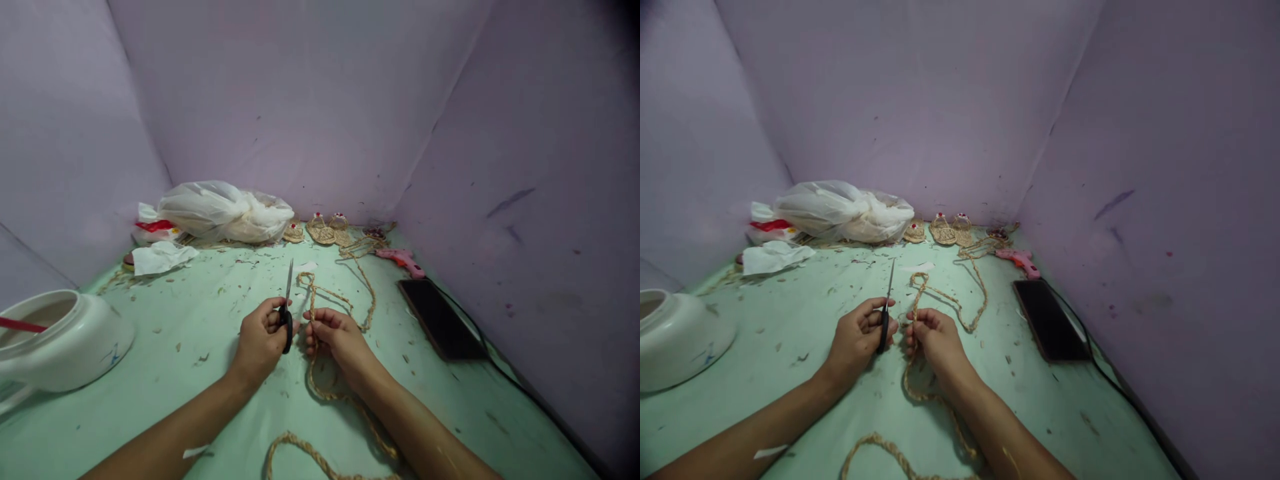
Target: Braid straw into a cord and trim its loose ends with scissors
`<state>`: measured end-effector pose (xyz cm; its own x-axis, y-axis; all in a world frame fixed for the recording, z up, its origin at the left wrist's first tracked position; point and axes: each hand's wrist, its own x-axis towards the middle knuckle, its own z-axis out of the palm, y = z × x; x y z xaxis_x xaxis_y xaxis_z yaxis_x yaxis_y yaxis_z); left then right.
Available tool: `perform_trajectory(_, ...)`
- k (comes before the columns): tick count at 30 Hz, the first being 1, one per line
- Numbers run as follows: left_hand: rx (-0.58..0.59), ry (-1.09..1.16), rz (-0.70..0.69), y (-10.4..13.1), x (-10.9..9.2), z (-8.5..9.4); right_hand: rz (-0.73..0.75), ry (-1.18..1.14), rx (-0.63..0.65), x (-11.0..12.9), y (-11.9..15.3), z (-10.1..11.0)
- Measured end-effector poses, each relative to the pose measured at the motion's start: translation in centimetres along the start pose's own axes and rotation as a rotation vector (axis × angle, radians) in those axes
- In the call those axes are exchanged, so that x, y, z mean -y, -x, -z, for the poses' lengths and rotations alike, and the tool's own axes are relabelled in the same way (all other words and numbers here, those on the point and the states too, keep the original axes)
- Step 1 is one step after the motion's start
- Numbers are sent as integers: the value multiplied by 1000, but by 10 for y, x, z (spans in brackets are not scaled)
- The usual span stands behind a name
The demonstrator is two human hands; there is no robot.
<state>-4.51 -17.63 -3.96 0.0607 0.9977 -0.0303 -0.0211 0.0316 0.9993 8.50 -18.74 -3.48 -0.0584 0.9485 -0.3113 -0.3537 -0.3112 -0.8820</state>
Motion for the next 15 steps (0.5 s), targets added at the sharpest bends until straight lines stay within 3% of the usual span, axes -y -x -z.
perform_trajectory(15, -4, -34, 9, 0, 3, -1, -22, -34, -39, 0, -2, 2)
